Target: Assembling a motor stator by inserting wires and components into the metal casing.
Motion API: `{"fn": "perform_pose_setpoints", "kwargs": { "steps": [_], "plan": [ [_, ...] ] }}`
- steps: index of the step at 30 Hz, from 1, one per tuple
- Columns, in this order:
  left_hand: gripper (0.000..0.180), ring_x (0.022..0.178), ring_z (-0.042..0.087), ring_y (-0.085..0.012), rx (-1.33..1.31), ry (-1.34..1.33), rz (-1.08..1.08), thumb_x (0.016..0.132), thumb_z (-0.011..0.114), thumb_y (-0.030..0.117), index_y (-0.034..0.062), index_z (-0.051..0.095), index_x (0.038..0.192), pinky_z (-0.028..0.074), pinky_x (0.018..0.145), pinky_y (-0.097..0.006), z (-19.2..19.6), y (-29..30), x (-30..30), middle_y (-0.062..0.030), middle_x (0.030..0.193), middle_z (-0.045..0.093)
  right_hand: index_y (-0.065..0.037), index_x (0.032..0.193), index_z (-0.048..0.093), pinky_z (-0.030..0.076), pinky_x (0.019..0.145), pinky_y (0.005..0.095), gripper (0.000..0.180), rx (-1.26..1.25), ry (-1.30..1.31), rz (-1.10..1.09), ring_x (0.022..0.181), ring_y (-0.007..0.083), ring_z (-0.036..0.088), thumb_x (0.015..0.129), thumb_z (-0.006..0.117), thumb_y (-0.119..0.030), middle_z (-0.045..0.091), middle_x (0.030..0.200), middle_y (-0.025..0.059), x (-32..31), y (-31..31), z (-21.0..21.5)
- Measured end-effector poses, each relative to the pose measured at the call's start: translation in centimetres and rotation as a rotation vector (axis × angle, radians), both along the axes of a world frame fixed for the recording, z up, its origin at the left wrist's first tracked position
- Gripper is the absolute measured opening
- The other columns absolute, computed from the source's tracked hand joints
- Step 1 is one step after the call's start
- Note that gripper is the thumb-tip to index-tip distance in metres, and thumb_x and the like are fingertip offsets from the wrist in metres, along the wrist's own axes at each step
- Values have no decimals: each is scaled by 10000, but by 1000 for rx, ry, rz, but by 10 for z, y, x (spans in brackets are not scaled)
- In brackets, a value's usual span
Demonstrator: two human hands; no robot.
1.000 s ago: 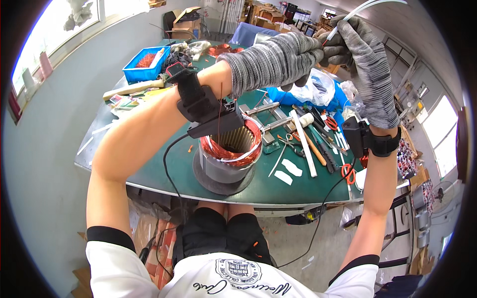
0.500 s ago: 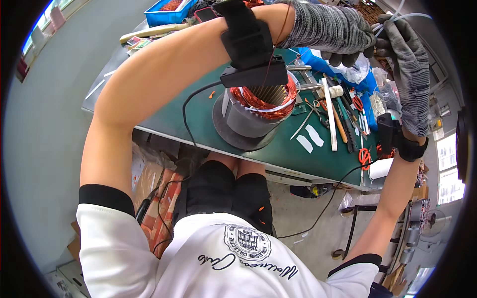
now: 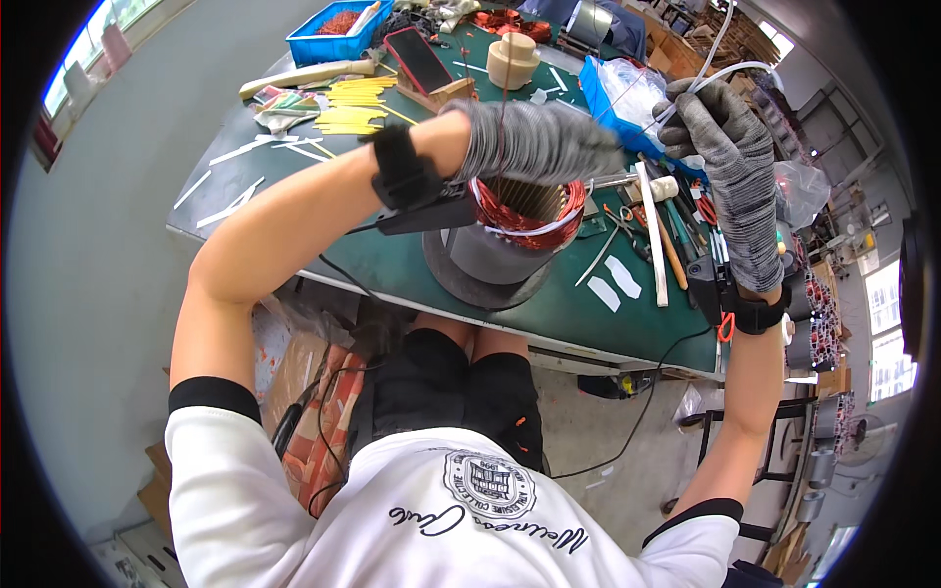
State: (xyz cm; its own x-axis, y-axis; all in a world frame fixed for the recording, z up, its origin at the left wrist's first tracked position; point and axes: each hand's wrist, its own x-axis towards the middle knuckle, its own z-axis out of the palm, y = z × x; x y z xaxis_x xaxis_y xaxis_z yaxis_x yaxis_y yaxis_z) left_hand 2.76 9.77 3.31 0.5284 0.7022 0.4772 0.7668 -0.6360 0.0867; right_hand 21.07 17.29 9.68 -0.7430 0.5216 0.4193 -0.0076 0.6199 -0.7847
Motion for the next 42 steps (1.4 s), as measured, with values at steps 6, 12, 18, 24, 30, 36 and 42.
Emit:
{"fn": "perform_pose_setpoints", "kwargs": {
  "steps": [6,12,18,24,30,36,42],
  "plan": [
    [228,755,617,-229,-496,-337,163,904,443,145,7,543,1056,507,666,-308,-15,-20,-3,-139,858,608,-34,931,578,460,642,207,166,-94,-70,25,686,69,553,883,505,-175,580,775,11,-6,-4,-20],
    [325,941,577,-205,-381,-320,-129,886,489,137,38,450,1192,494,796,-301,-54,-8,-36,-107,1121,538,-55,827,597,424,781,408,164,550,-172,111,760,297,551,763,593,-206,578,803,149,-14,-3,-104],
    [273,892,589,-256,-429,-446,45,786,532,53,56,543,1059,463,777,-327,-34,4,-28,-120,948,613,-84,834,654,382,829,424,207,624,-281,167,853,295,557,736,628,-265,609,868,125,-19,4,-108],
    [190,679,582,-310,-74,137,668,753,555,158,82,578,925,449,610,-408,-29,14,-17,-158,709,584,-13,890,623,444,740,301,149,242,3,-4,795,193,565,804,560,-117,602,863,90,1,14,-100],
    [138,668,571,-329,-92,62,530,775,552,135,55,565,887,444,602,-409,-28,28,-29,-162,710,580,-19,1002,591,436,628,195,218,-338,-102,33,732,53,515,869,543,-186,565,842,-7,-28,39,-105],
    [179,777,582,-308,-240,-83,540,815,534,104,44,567,981,459,680,-365,-24,33,-36,-148,804,601,-47,996,592,444,675,194,255,-343,25,286,764,63,548,866,558,-264,593,839,-2,-35,67,-78],
    [257,708,587,-135,-629,-637,129,930,392,197,65,491,1128,515,635,-251,18,38,-1,-67,948,582,-35,996,594,489,778,241,219,-187,282,420,787,102,598,852,579,-199,625,876,39,-39,61,23]
  ]
}}
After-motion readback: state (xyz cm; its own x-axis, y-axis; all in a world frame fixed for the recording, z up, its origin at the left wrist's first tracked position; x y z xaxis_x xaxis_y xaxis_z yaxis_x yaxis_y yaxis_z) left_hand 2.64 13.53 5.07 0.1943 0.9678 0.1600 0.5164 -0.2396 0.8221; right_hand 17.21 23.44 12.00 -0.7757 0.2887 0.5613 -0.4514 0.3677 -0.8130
